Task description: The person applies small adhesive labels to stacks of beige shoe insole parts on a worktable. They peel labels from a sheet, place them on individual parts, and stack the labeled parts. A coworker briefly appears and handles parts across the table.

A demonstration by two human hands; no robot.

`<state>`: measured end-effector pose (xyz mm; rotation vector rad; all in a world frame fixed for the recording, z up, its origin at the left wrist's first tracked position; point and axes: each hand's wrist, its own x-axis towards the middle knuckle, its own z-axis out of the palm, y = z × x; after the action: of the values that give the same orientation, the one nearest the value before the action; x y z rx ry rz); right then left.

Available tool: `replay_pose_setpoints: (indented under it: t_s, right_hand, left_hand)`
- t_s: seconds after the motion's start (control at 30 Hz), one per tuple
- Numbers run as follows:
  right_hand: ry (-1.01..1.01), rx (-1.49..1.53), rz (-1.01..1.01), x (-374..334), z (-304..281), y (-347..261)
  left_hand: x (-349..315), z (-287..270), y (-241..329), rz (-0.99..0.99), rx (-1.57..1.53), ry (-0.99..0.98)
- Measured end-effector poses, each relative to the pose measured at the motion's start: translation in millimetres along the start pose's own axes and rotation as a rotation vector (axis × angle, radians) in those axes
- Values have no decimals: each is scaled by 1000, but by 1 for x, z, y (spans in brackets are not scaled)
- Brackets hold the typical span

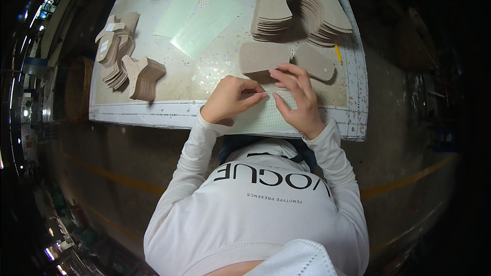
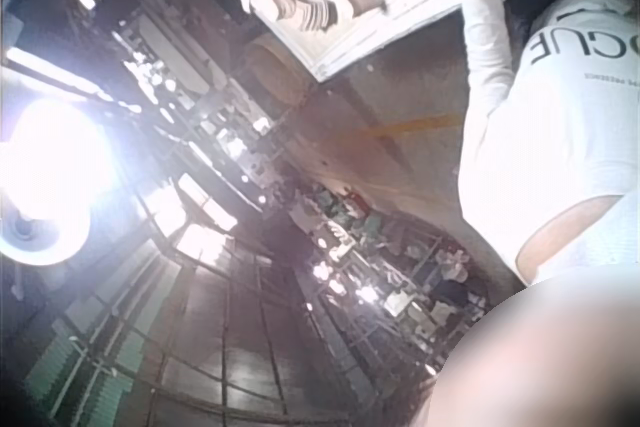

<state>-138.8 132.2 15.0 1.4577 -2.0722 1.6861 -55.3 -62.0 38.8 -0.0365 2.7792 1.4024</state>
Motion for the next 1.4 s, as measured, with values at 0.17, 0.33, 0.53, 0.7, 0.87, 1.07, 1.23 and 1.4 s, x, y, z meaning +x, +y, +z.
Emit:
replay_pose_setpoints:
  t_s: [0.17, 0.33, 0.53, 0.7, 0.87, 1.07, 1.23, 1.4]
  right_hand:
    - [-60, -52, -78, 4, 3, -1]
    - [68, 241, 190, 0, 8, 1]
    - [152, 663, 399, 13, -16, 2]
    - [-47, -79, 304, 43, -51, 5]
    - [-81, -401, 41, 66, -36, 10]
    - [-81, -612, -73, 68, -23, 16]
    - [62, -541, -5, 76, -32, 27]
    - [-25, -357, 1, 73, -38, 28]
  left_hand:
    - [2, 2, -2, -1, -28, 11]
    - [2, 2, -2, -7, 27, 16]
    - [-13, -15, 13, 181, 187, 283]
    - [-5, -48, 29, -7, 139, 373]
    - [45, -44, 25, 466, 396, 219]
    - [60, -39, 12, 413, 306, 97]
    - [56, -42, 10, 367, 181, 108]
    - [58, -43, 11, 333, 212, 100]
